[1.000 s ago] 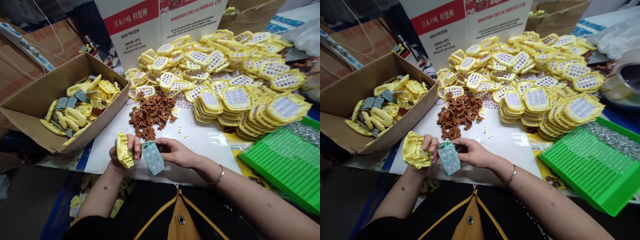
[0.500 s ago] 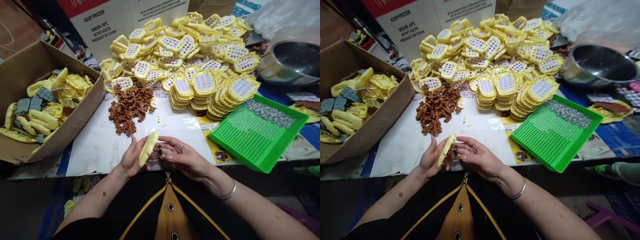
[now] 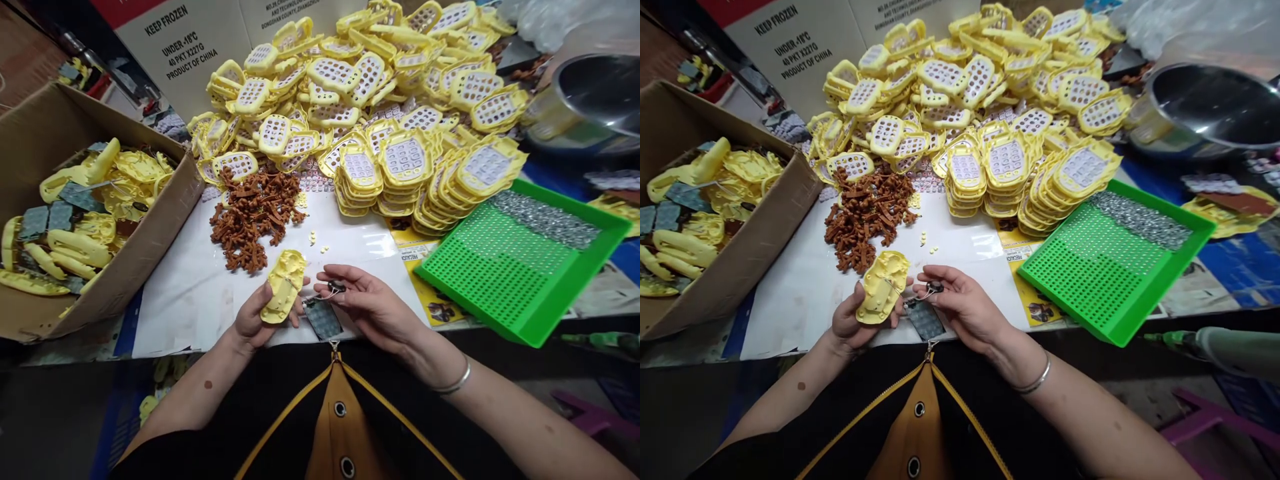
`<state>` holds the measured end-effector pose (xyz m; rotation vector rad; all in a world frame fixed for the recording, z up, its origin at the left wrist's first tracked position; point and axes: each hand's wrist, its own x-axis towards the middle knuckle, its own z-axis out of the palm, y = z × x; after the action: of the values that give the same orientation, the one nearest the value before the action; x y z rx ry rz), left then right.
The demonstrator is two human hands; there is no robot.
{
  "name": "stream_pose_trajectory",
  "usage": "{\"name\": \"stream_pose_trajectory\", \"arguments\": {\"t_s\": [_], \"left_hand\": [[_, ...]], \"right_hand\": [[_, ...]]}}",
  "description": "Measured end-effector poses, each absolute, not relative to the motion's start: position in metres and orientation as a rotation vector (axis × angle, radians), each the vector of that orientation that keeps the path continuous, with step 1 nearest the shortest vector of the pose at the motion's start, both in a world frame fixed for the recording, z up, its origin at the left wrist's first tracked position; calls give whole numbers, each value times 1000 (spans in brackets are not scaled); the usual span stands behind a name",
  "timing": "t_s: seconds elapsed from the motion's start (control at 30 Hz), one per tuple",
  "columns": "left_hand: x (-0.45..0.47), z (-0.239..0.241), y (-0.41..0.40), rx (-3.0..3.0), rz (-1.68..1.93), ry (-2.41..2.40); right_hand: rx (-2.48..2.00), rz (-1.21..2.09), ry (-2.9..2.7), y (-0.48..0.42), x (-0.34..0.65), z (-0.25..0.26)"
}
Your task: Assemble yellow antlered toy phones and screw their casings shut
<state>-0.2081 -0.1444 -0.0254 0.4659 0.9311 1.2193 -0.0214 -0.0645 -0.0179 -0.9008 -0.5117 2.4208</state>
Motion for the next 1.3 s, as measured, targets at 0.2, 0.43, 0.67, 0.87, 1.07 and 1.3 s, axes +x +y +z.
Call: {"name": "stream_pose_trajectory", "arguments": {"t_s": [0.2,0.43,0.67,0.87,1.07,1.3], "left_hand": [[-219,-14,-145,664,1326,1032],[-219,-13,-148,652,1354,1049],[-222,-18,-157,542,1401,1078],[-222,-15,-159,531,1379,1056],[-232,-19,-165,500,1352,1018],[-232,-21,-170,462,1337,981]], "right_hand": [[-1067,2322,-715,-53,-18,-39],[-1282,1633,-1853,-46,-6,-51],[-921,1099,-2236,-24,-22,-47],[-892,1279,-2379,3,-59,-42],[-683,1097,-2755,-16,-38,-28],[-637,989,-2614,-50,-4,-49]]}}
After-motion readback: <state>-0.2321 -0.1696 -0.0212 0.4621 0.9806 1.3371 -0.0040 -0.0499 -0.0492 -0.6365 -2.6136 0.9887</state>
